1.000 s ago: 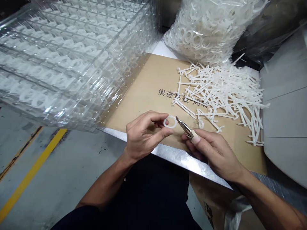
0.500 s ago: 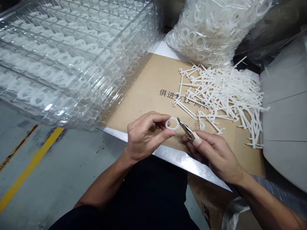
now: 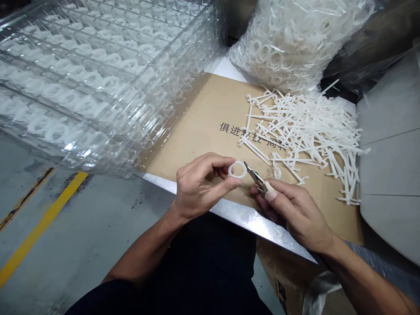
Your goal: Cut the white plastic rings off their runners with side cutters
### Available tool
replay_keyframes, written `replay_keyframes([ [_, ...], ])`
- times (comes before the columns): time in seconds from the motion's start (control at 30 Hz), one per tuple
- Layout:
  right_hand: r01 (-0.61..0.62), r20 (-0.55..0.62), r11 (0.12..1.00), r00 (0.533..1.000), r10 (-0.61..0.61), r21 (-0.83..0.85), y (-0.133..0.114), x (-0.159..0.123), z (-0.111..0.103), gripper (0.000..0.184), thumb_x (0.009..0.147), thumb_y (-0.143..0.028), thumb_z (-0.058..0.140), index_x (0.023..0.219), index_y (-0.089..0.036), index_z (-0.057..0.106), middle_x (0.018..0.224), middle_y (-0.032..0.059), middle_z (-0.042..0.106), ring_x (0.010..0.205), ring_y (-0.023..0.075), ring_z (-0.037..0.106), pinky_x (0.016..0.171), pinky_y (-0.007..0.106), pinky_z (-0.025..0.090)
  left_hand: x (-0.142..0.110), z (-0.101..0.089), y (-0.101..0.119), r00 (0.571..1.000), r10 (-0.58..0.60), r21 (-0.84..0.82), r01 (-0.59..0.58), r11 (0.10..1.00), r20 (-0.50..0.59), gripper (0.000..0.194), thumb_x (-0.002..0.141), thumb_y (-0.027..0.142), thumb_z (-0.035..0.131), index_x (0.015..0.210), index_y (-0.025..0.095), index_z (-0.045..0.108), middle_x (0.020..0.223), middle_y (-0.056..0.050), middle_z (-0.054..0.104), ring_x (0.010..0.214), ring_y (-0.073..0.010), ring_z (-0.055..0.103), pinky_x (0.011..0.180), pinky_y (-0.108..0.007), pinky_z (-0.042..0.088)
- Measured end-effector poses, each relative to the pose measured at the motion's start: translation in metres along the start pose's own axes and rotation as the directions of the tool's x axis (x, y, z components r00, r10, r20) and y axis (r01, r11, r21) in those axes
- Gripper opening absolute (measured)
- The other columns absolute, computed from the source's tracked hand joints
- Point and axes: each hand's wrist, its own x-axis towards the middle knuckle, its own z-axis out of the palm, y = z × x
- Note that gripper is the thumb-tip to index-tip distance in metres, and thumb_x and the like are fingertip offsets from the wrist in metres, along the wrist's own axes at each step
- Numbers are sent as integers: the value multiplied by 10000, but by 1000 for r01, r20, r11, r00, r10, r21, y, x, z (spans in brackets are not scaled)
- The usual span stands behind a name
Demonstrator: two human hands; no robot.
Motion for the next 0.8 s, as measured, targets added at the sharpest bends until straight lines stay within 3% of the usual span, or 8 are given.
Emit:
replay_keyframes([
  [0.3, -16, -5, 1000, 1000, 16, 6, 1, 2, 1, 453, 1078, -556, 488, 1050, -155, 695, 695, -18, 521, 580, 120, 450, 513, 260, 358, -1, 0, -2, 1000, -14, -20, 15, 1000, 12, 342, 828, 309, 878, 1115, 191, 733, 863, -25, 734, 733, -124, 671, 672, -238, 572],
  [0.53, -24, -8, 997, 1000, 24, 74, 3, 0, 2, 442, 1071, -557, 512, 867, -176, 602, 701, -29, 493, 588, 104, 427, 534, 256, 345, 1, -1, -4, 1000, -12, -50, 12, 999, 4, 332, 819, 231, 876, 1115, 193, 731, 860, -21, 713, 733, -117, 645, 684, -237, 553],
  [0.67, -37, -4, 994, 999, 38, 107, 5, 1, 4, 452, 1065, -564, 520, 827, -181, 555, 711, -27, 500, 591, 103, 427, 533, 256, 335, 1, 2, -7, 990, -143, -151, 141, 978, -2, 304, 865, 249, 827, 1148, 193, 732, 932, -65, 745, 806, -144, 693, 731, -254, 590],
  [0.8, -18, -1, 993, 1000, 18, 113, 5, 3, 5, 471, 1059, -585, 509, 829, -176, 551, 708, -25, 494, 586, 107, 426, 532, 261, 323, 8, -6, -1, 943, -331, -350, 319, 881, 28, 243, 862, 257, 817, 1076, 172, 740, 908, -76, 768, 829, -148, 746, 759, -233, 625],
])
